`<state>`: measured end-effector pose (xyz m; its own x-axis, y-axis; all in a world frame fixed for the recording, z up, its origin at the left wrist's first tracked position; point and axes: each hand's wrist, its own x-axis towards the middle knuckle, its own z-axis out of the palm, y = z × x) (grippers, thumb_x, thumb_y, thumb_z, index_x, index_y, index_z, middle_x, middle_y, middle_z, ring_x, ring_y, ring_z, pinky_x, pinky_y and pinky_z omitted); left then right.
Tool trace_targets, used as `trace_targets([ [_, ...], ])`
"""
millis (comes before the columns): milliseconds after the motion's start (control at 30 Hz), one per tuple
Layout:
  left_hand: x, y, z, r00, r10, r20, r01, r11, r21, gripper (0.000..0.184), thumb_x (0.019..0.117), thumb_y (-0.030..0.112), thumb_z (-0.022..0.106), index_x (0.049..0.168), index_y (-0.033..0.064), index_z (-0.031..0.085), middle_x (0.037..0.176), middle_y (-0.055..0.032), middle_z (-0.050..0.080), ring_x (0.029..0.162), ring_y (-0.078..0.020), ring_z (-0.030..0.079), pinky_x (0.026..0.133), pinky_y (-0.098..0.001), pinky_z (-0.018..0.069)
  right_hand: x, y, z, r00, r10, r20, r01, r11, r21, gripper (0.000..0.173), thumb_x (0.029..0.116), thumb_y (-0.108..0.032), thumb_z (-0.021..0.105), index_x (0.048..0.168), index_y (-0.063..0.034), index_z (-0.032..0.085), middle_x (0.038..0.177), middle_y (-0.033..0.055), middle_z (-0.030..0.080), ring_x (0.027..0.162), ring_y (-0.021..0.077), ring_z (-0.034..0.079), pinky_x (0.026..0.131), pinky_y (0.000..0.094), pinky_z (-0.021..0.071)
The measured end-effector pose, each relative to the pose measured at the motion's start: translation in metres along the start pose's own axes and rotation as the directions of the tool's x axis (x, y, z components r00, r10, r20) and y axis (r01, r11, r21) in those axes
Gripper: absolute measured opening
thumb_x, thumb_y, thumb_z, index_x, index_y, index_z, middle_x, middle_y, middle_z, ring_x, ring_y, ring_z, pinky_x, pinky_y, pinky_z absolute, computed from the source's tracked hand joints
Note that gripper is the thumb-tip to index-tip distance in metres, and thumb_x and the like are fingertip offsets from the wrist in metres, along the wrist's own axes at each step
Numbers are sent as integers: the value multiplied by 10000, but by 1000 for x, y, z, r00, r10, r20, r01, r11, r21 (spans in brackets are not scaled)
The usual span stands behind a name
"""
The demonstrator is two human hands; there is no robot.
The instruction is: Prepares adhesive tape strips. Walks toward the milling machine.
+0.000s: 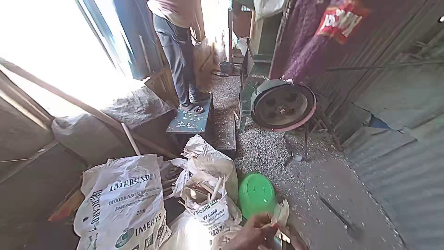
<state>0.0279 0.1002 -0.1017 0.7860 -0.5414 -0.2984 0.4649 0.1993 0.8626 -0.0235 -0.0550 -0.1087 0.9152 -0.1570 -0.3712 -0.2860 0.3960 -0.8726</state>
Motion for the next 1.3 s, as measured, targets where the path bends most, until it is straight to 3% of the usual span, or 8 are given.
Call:
trace_targets([
  [200, 7, -25, 36, 945, 240, -223, -182, 950, 254, 405, 850, 72, 769, 1198, 5, 574, 1104, -56, 634, 787, -87, 674, 692, -258, 601, -22, -20, -25, 998, -59, 17, 61, 995, -82, 305, 998, -217, 496, 1173, -19, 650, 992, 28, 757, 864, 124, 737, 787, 318, 630],
  [333, 7, -36, 51, 986, 129, -104, -93, 950, 297, 540, 918, 145, 690, 1415, 16, 521, 1219, -58, 653, 984, -88, 667, 852, -271, 569, -39, -21, -51, 988, -96, 118, 118, 973, -198, 411, 946, -270, 665, 1219, 35, 630, 1051, 33, 734, 933, 103, 716, 853, 288, 614],
  [467, 2, -49, 71, 1000, 2, -9, -1, 998, 56, 290, 918, -39, 545, 1195, -11, 623, 1089, -8, 692, 970, -62, 679, 882, -281, 586, -47, -24, -76, 997, -40, 64, 56, 961, -272, 161, 946, -91, 616, 1049, -10, 710, 891, 3, 745, 815, 64, 717, 792, 252, 613],
  [667, 4, -70, 100, 993, 115, -8, -115, 993, 8, 206, 938, -59, 542, 1054, 33, 685, 1000, 35, 729, 918, -36, 689, 846, -256, 588, -60, -23, -107, 997, 70, -35, -72, 994, -76, 213, 1021, -48, 501, 1146, 18, 661, 922, 57, 743, 776, 122, 727, 737, 297, 633],
  [833, 8, -80, 101, 918, 287, 274, -333, 933, 139, 305, 979, 0, 436, 971, -22, 740, 1248, -47, 649, 1171, -42, 570, 1026, -239, 472, -61, -22, -115, 986, 163, -43, -155, 978, 136, 247, 980, -23, 495, 1197, -10, 611, 973, 99, 768, 789, 157, 750, 701, 310, 634],
  [1000, 8, -87, 94, 938, 189, 290, -180, 982, -57, 398, 964, 159, 381, 960, 87, 772, 1330, -8, 639, 1193, -81, 593, 977, -297, 517, -60, -19, -112, 988, 21, -155, -17, 999, 30, 237, 997, 6, 479, 1166, 7, 645, 915, 56, 744, 773, 103, 713, 721, 274, 614],
  [1100, 4, -82, 93, 975, 104, 196, -78, 988, -137, 418, 1049, 341, 450, 1257, 72, 693, 1373, -12, 633, 1179, -125, 635, 932, -331, 570, -59, -18, -110, 948, -282, -147, 229, 926, -300, 201, 992, -23, 521, 1105, 12, 684, 943, 7, 730, 817, 37, 703, 755, 209, 608],
  [1300, 0, -69, 89, 999, -21, 32, 16, 988, 157, 434, 913, 36, 719, 1255, 33, 454, 1092, -69, 690, 895, -150, 733, 819, -335, 629, -58, -12, -93, 869, -492, -50, 378, 725, -575, 257, 959, -62, 515, 1118, 45, 686, 1040, 64, 754, 895, -23, 702, 773, 131, 574],
])
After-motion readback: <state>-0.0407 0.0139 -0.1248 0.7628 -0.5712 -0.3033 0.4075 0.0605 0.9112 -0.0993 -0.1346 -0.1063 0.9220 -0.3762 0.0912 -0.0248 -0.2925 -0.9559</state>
